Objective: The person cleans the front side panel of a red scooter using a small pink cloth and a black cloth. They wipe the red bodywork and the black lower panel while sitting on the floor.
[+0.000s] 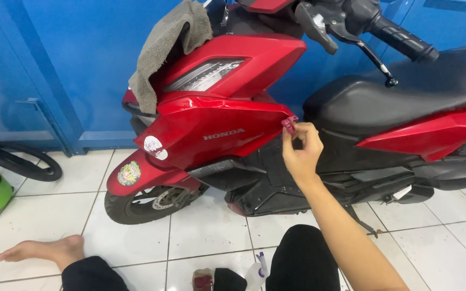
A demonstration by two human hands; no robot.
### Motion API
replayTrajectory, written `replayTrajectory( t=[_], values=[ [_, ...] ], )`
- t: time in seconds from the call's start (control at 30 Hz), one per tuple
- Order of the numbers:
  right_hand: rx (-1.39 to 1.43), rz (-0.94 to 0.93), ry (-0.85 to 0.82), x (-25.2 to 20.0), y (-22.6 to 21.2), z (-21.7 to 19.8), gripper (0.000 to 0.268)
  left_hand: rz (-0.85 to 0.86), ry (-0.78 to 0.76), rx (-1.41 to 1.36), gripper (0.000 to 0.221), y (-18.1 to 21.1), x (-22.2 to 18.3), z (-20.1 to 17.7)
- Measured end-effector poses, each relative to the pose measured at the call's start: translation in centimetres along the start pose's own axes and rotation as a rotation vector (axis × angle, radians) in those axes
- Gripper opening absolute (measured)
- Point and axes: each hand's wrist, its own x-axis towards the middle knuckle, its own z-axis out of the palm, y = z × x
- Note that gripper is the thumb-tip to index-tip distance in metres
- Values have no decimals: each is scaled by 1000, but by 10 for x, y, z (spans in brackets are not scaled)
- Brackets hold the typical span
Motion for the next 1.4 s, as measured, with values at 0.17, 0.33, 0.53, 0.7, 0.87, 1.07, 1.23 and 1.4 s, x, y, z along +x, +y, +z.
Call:
replayTrajectory(
  t=[0.17,0.33,0.53,0.7,0.87,1.07,1.23,1.4],
  values=[
    [-134,-92,-17,-28,-1,12,20,4,1,-15,113,5,-6,0],
    [-223,-301,-359,-41,2,8,23,52,-45,104,116,-2,-2,-7],
    [-210,-218,-53,-15,18,-7,23,35,-7,54,119,-1,-6,-2],
    [-230,-396,-435,-36,14,1,21,45,-44,283,115,-6,-2,-6],
    [-215,-289,-197,-17,9,-1,18,-21,9,265,128,12,-12,2],
    [-337,-390,-325,-18,2,0,19,17,40,89,113,-9,15,-1],
    [-336,-267,-139,-11,5,-2,14,-29,17,-70,110,6,-5,4],
    [-348,-461,-370,-20,-5,8,14,22,-26,302,123,10,-14,0]
  ],
)
